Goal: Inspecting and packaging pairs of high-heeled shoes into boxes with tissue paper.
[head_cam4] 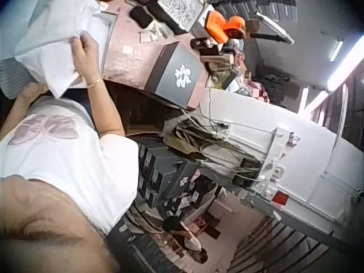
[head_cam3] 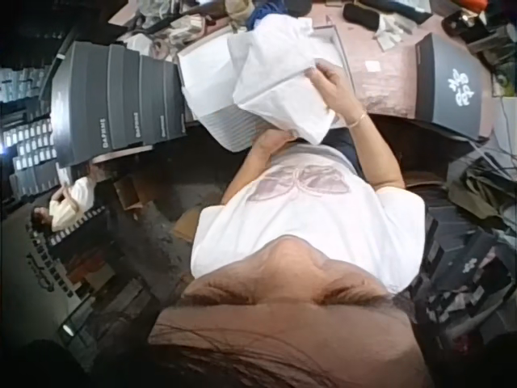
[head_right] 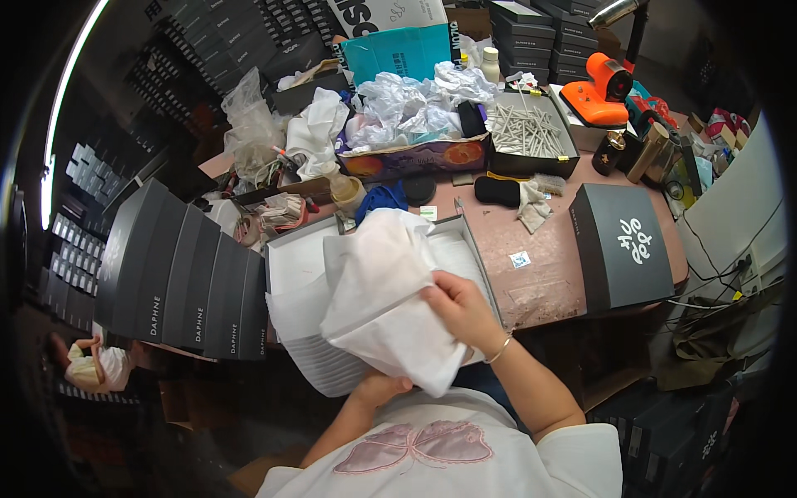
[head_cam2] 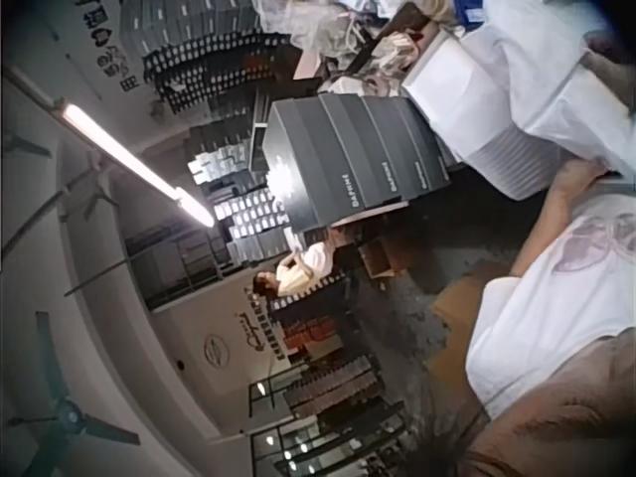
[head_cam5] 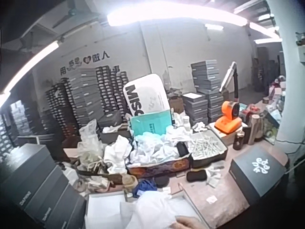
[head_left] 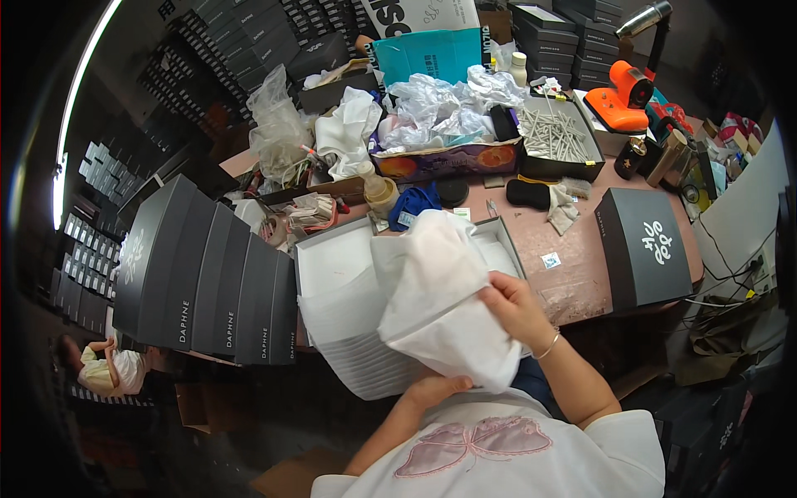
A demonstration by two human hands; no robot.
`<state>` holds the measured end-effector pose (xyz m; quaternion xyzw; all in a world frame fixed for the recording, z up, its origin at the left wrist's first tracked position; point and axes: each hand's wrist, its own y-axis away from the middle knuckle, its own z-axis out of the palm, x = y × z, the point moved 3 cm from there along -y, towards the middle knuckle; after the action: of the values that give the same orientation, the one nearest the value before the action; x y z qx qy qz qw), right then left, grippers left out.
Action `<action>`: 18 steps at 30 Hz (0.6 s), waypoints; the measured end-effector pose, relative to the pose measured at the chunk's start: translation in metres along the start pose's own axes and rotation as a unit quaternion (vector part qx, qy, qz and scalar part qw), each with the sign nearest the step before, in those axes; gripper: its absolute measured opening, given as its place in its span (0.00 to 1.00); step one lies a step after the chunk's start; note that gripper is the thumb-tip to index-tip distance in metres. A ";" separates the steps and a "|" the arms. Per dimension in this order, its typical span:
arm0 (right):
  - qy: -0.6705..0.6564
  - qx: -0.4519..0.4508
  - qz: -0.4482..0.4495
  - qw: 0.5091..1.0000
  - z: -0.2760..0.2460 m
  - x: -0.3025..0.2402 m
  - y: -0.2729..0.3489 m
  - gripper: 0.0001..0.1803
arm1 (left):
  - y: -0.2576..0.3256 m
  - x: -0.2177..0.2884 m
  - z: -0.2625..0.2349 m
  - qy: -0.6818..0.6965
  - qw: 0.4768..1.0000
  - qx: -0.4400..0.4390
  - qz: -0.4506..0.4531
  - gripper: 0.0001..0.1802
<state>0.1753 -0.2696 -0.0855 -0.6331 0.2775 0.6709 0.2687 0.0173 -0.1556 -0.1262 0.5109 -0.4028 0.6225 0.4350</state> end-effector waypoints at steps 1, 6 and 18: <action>0.062 0.005 -0.090 0.994 0.014 -0.016 0.000 0.12 | -0.004 0.007 -0.004 0.107 0.993 0.022 -0.045 0.68; 0.206 -0.135 -0.104 0.964 -0.001 -0.050 -0.005 0.13 | -0.019 0.029 -0.076 0.374 0.924 0.036 -0.070 0.62; 0.426 -0.141 -0.505 0.737 0.123 -0.042 0.019 0.12 | -0.046 0.009 -0.074 0.388 0.880 0.268 -0.054 0.35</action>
<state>0.0778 -0.1963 -0.0370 -0.9306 -0.0952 0.1287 0.3293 0.0390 -0.0706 -0.1260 0.3468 0.0086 0.8304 0.4361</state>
